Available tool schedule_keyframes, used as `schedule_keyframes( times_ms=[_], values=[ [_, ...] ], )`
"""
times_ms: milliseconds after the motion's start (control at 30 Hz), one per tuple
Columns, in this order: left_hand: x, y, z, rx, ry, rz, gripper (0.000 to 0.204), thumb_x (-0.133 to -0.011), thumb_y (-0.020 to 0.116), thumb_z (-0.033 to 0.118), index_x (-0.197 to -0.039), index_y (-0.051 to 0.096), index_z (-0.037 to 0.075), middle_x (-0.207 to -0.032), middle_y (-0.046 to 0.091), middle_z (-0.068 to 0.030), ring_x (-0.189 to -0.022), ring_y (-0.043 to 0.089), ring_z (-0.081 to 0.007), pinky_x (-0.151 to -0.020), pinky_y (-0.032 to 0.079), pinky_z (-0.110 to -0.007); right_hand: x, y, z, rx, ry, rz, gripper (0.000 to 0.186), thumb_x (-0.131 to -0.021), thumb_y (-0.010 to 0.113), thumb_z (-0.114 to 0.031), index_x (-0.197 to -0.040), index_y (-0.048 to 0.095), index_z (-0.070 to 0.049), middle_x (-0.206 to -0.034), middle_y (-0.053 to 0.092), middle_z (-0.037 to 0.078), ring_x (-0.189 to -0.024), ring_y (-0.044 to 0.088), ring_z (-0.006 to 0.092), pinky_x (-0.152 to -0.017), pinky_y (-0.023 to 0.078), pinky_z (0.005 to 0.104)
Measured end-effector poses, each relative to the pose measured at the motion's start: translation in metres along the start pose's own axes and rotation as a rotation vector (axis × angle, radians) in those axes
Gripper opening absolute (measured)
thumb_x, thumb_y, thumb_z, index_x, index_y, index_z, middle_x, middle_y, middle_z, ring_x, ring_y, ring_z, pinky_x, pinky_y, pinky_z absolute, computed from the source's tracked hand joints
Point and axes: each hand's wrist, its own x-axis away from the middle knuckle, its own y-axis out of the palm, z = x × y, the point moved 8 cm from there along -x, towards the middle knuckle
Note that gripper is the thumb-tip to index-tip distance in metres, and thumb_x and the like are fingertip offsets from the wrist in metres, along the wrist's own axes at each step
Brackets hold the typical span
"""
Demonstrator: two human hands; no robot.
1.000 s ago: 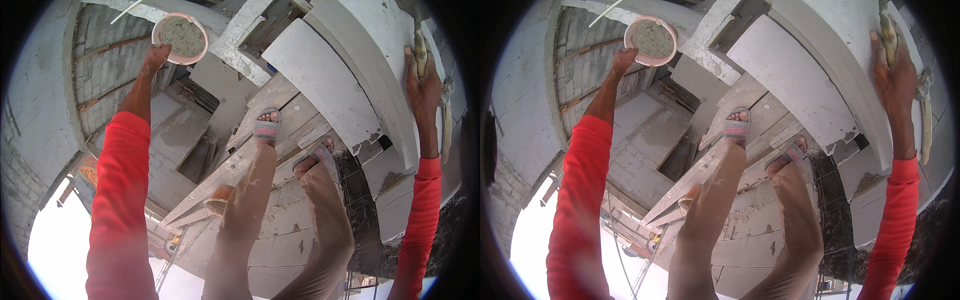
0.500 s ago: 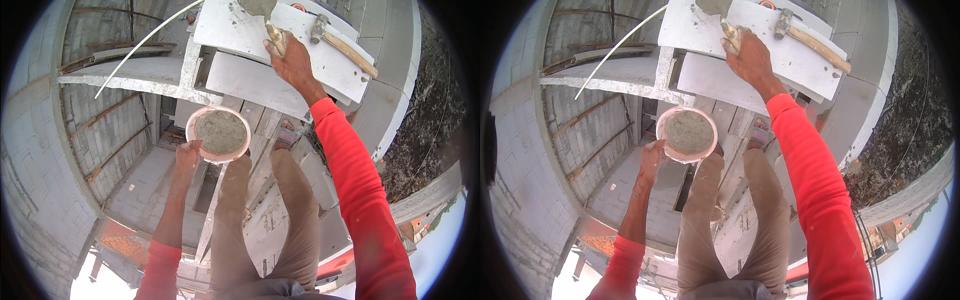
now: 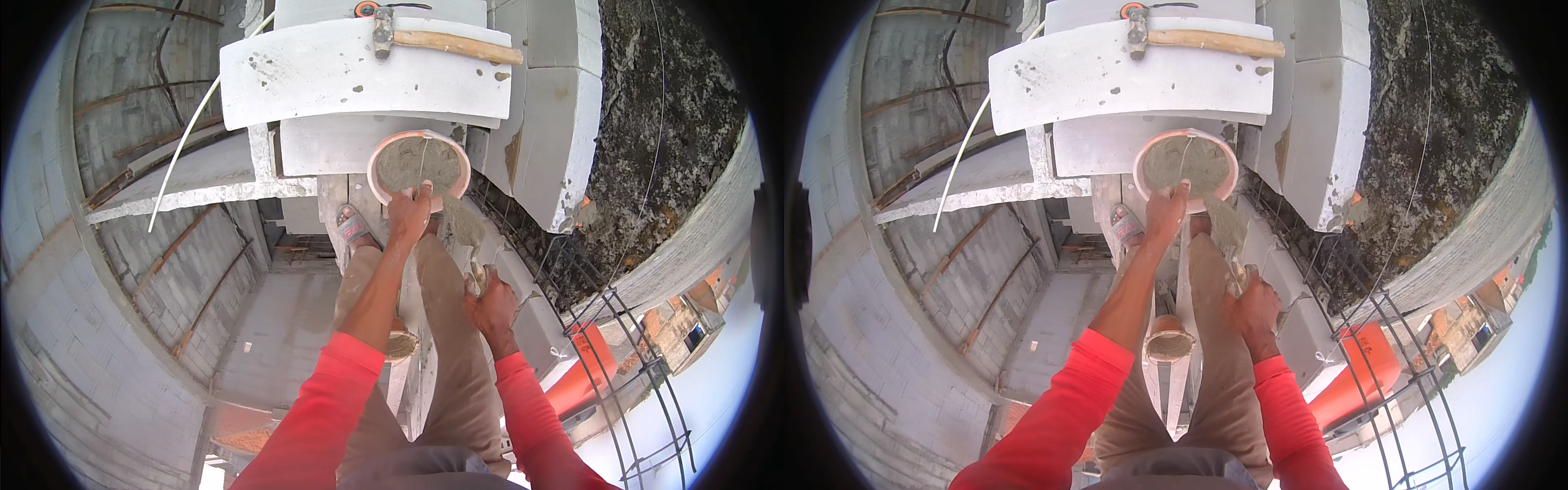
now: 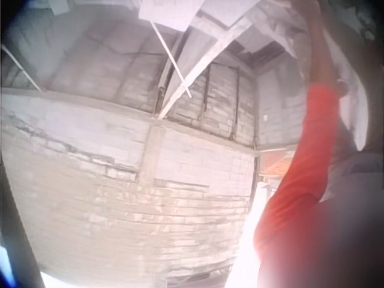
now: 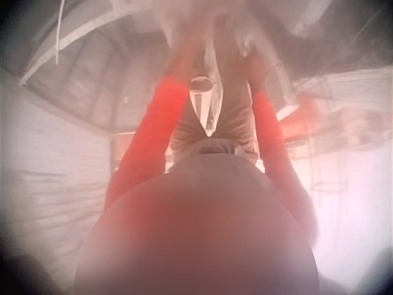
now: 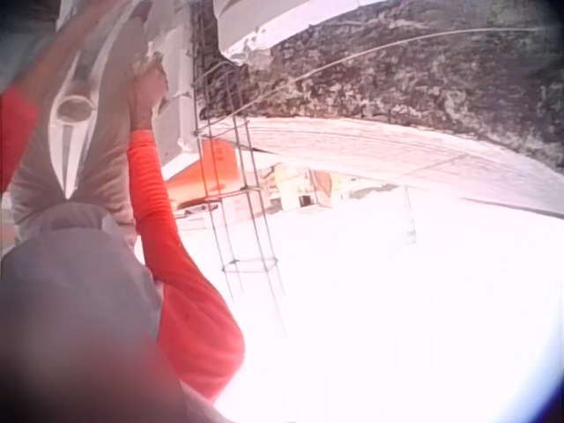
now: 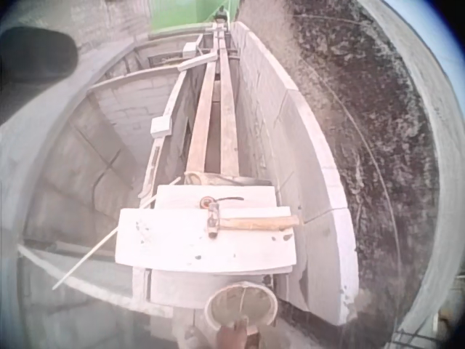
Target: The person scoops cement from a bucket with a trowel and applies it to the edge of a corrugated roof. They repeatedly transfer cement between buckets and smooth the applied material along the roof edge.
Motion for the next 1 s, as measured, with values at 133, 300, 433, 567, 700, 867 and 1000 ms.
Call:
schedule_keyframes(
  times_ms=[133, 300, 433, 567, 700, 867, 1000],
  values=[
    [-0.025, -0.007, -0.024, 0.113, -0.127, -0.056, 0.057, -0.108, 0.061, 0.045, -0.095, 0.074, -0.009, -0.078, 0.073, -0.0227, -0.079, 0.073, -0.0375, -0.082, 0.056, -0.048, -0.087, 0.015, -0.009, 0.156, -0.045, -0.043, 0.045, -0.085, 0.075, -0.028, -0.121, 0.068, -0.001, -0.105, 0.078, 0.024, -0.101, 0.076, 0.0401, -0.094, 0.057, 0.0498],
    [-0.056, -0.037, -0.057, 0.313, -0.171, -0.034, 0.055, -0.112, 0.06, 0.044, -0.082, 0.068, -0.001, -0.067, 0.063, -0.0048, -0.066, 0.066, -0.0148, -0.067, 0.057, -0.034, -0.208, 0.071, -0.068, 0.163, -0.24, 0.006, 0.039, -0.086, 0.076, -0.03, -0.11, 0.074, 0.0, -0.107, 0.078, 0.026, -0.104, 0.077, 0.0383, -0.095, 0.058, 0.0457],
    [-0.073, -0.044, -0.072, 0.404, -0.195, -0.051, 0.051, -0.111, 0.062, 0.043, -0.085, 0.069, 0.0, -0.071, 0.065, -0.0034, -0.064, 0.066, -0.0137, -0.066, 0.057, -0.031, -0.252, 0.114, -0.067, -0.053, -0.229, -0.141, 0.045, -0.088, 0.077, -0.036, -0.109, 0.076, 0.003, -0.108, 0.078, 0.025, -0.106, 0.076, 0.0406, -0.096, 0.058, 0.0492],
    [-0.079, -0.048, -0.081, 0.236, -0.235, -0.027, 0.038, -0.112, 0.063, 0.037, -0.107, 0.071, 0.0, -0.09, 0.07, -0.0042, -0.082, 0.07, -0.0141, -0.076, 0.057, -0.029, -0.241, 0.106, -0.044, -0.323, -0.268, -0.204, 0.048, -0.09, 0.076, -0.043, -0.111, 0.078, 0.0, -0.111, 0.078, 0.025, -0.107, 0.074, 0.0442, -0.096, 0.058, 0.0509],
    [-0.056, -0.062, -0.083, 0.311, -0.223, 0.078, 0.039, -0.112, 0.062, 0.033, -0.128, 0.068, -0.003, -0.108, 0.075, -0.0081, -0.096, 0.074, -0.0169, -0.082, 0.058, -0.029, -0.186, 0.087, -0.03, -0.353, -0.186, -0.179, 0.044, -0.093, 0.074, -0.044, -0.116, 0.08, -0.007, -0.109, 0.078, 0.026, -0.105, 0.073, 0.0464, -0.095, 0.057, 0.0513],
    [0.058, -0.087, -0.104, 0.402, -0.435, 0.019, 0.036, -0.112, 0.061, 0.029, -0.132, 0.068, -0.001, -0.11, 0.077, -0.0082, -0.096, 0.076, -0.0176, -0.082, 0.059, -0.029, -0.111, 0.054, -0.03, -0.567, -0.005, -0.128, 0.043, -0.094, 0.076, -0.046, -0.112, 0.08, -0.007, -0.099, 0.079, 0.022, -0.097, 0.076, 0.0397, -0.091, 0.057, 0.0496],
    [0.151, -0.111, -0.119, 0.363, -0.493, 0.033, 0.028, -0.11, 0.06, 0.018, -0.13, 0.069, 0.0, -0.101, 0.077, -0.0061, -0.084, 0.074, -0.0167, -0.074, 0.059, -0.03, -0.033, 0.003, -0.044, -0.875, -0.02, -0.093, 0.036, -0.097, 0.077, -0.039, -0.104, 0.077, -0.004, -0.08, 0.072, 0.009, -0.074, 0.065, 0.0194, -0.075, 0.054, 0.0412]
  ],
)
